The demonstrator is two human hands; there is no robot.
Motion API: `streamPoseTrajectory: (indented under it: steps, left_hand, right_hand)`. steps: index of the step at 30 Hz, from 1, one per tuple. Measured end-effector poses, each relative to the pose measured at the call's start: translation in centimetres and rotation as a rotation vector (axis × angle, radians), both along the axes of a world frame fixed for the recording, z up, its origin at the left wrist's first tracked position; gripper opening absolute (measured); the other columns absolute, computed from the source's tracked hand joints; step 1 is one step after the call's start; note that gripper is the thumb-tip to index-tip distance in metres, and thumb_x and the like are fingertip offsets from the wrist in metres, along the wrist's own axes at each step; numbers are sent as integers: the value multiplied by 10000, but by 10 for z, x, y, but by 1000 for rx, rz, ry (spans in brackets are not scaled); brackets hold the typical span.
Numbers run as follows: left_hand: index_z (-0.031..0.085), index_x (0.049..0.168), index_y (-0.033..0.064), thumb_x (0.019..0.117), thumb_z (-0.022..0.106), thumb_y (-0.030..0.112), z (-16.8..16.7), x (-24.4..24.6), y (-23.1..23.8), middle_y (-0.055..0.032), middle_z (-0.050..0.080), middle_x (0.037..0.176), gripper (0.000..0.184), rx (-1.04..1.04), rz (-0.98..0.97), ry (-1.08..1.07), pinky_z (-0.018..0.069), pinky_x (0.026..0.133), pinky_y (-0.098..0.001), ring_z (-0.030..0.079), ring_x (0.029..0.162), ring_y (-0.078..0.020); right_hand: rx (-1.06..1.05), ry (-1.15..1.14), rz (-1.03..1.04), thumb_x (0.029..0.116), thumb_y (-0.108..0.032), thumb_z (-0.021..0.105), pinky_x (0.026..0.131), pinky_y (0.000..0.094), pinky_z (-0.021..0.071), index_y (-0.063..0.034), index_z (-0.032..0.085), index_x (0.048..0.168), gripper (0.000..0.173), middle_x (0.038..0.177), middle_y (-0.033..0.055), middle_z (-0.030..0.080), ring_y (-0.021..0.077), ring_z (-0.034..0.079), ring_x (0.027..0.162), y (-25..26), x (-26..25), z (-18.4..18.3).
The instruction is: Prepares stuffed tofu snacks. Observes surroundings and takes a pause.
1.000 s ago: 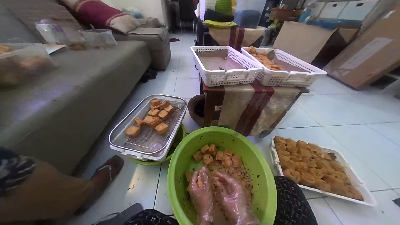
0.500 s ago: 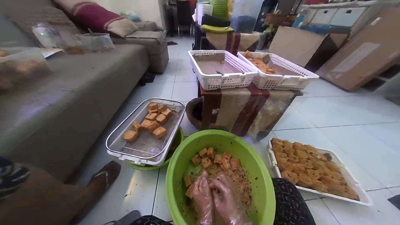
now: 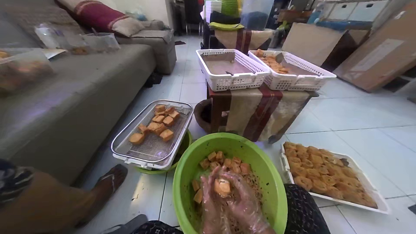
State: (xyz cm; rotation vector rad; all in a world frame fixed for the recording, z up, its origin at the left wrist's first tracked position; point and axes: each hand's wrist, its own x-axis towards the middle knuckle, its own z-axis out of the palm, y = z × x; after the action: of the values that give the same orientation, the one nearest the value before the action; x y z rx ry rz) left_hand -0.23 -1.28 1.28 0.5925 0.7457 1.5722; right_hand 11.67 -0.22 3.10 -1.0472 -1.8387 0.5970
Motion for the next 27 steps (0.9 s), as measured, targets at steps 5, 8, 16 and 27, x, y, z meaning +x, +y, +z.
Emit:
streamPoseTrajectory:
  steps: [5,8,16,27]
  left_hand:
    - [584,1298,19,1074,289,557,8,10,-3,-132,687,1186,653,-197,80,-126,575,921,-370,670,1090,-194]
    - [614,1140,33,1100,319,457,6,12,-2,-76,690,968,518,-306,168,-88,594,790,-318,685,894,-138]
    - [608,1148,-14,1100,404,359,-7,4,3,-106,689,911,427,-310,245,12,616,718,-346,699,802,-170]
    - [531,1352,-41,1082,477,175,3,9,4,-137,702,929,350,-354,339,46,620,691,-335,714,760,-194]
  right_hand:
    - [101,-78,31,704,3,736,1068,410,541,-87,647,1369,677,1327,138,663,257,622,1270,7,4,-16]
    - [33,-154,5,702,35,717,1053,401,547,-80,651,1373,684,1352,113,668,243,639,1259,-1,3,-10]
    - [-373,-12,-84,917,-40,648,1076,396,523,-96,714,1302,394,1317,109,691,204,648,1238,-29,-12,20]
    - [-488,322,-156,891,-7,729,969,271,581,30,748,1113,226,1130,114,755,110,715,1064,-33,-23,9]
